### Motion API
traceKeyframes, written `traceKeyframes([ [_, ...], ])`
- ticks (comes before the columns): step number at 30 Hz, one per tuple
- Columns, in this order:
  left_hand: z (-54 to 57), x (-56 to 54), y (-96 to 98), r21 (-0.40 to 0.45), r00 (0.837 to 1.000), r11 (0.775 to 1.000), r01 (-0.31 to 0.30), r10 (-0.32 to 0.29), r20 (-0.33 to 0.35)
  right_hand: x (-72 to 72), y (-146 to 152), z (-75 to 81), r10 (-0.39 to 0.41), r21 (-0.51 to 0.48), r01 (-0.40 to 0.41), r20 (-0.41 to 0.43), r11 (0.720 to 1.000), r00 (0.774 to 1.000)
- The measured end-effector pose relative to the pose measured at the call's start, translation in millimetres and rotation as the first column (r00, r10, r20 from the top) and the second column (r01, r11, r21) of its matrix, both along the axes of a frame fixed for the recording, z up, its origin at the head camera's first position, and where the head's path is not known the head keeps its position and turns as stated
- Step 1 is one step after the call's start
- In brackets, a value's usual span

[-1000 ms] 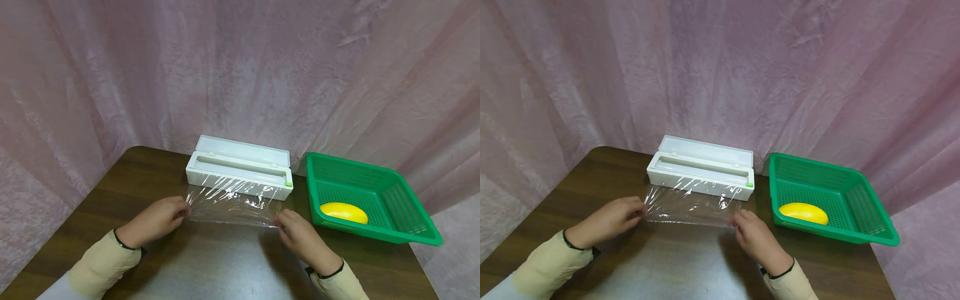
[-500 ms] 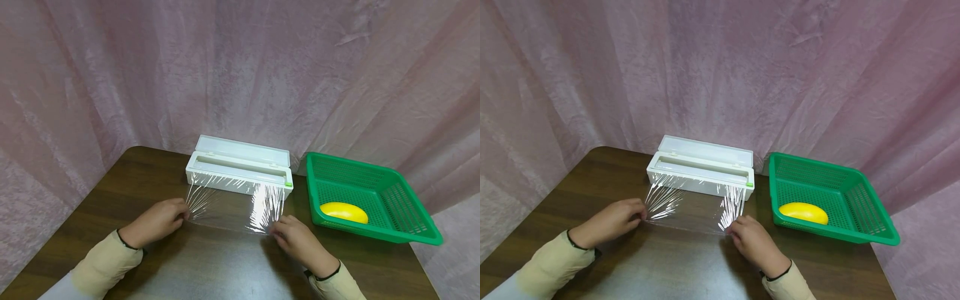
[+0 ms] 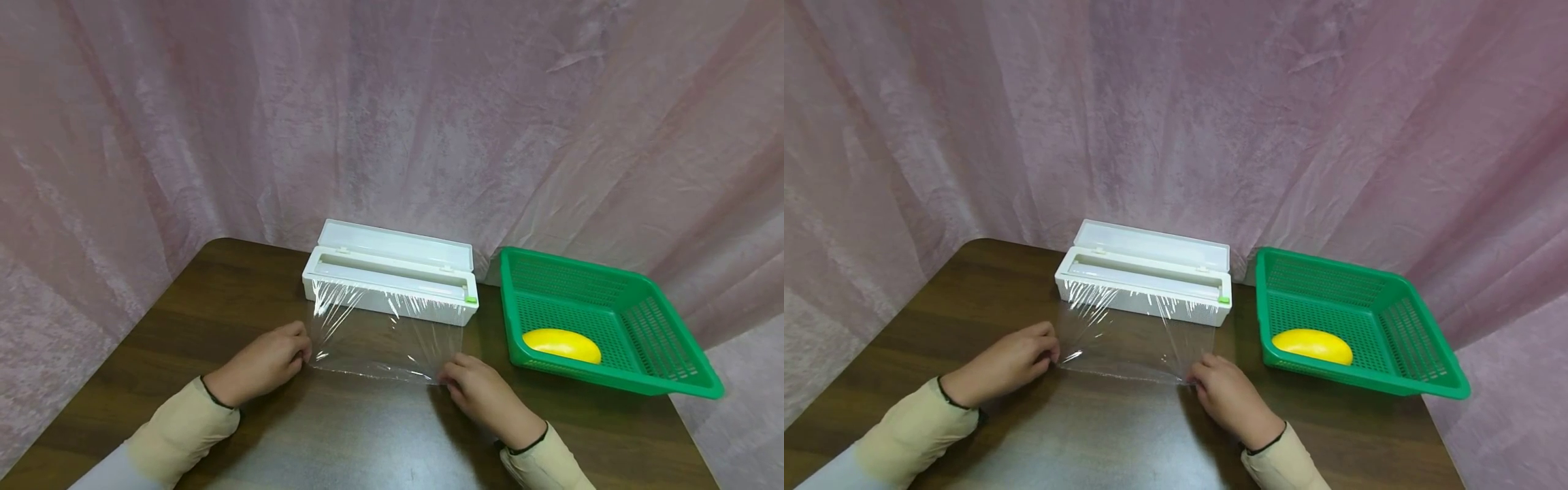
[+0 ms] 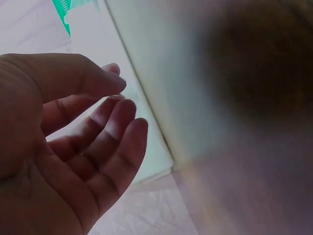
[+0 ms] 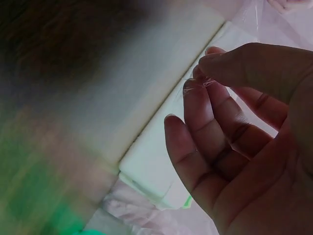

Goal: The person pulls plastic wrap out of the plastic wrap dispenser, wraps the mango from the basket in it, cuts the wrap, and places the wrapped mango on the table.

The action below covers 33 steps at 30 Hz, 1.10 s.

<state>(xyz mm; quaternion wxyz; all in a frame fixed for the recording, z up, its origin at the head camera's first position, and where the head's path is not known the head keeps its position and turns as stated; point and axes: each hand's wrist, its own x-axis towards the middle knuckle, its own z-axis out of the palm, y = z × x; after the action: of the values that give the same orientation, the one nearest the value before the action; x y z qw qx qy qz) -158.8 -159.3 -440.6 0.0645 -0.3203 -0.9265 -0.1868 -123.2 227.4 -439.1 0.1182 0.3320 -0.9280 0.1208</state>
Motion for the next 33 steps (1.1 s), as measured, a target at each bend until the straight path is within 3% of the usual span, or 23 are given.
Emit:
traceKeyframes([
  [9,-5.6,-1.1,0.9,-0.025,1.000,1.000,0.000,0.001,0.028,-1.5,-0.6,-5.3,-0.025,0.008,0.024,0.066,1.000,0.998],
  [16,-10.2,-2.8,2.1,-0.041,0.999,0.999,-0.006,0.008,0.041,-2.5,-1.5,-9.9,-0.026,-0.011,0.027,0.048,1.000,0.999],
  [33,-10.0,-3.2,0.5,-0.064,0.997,0.998,-0.004,0.009,0.074,-5.6,-0.1,-7.4,-0.025,0.007,0.024,0.127,1.000,0.992],
])
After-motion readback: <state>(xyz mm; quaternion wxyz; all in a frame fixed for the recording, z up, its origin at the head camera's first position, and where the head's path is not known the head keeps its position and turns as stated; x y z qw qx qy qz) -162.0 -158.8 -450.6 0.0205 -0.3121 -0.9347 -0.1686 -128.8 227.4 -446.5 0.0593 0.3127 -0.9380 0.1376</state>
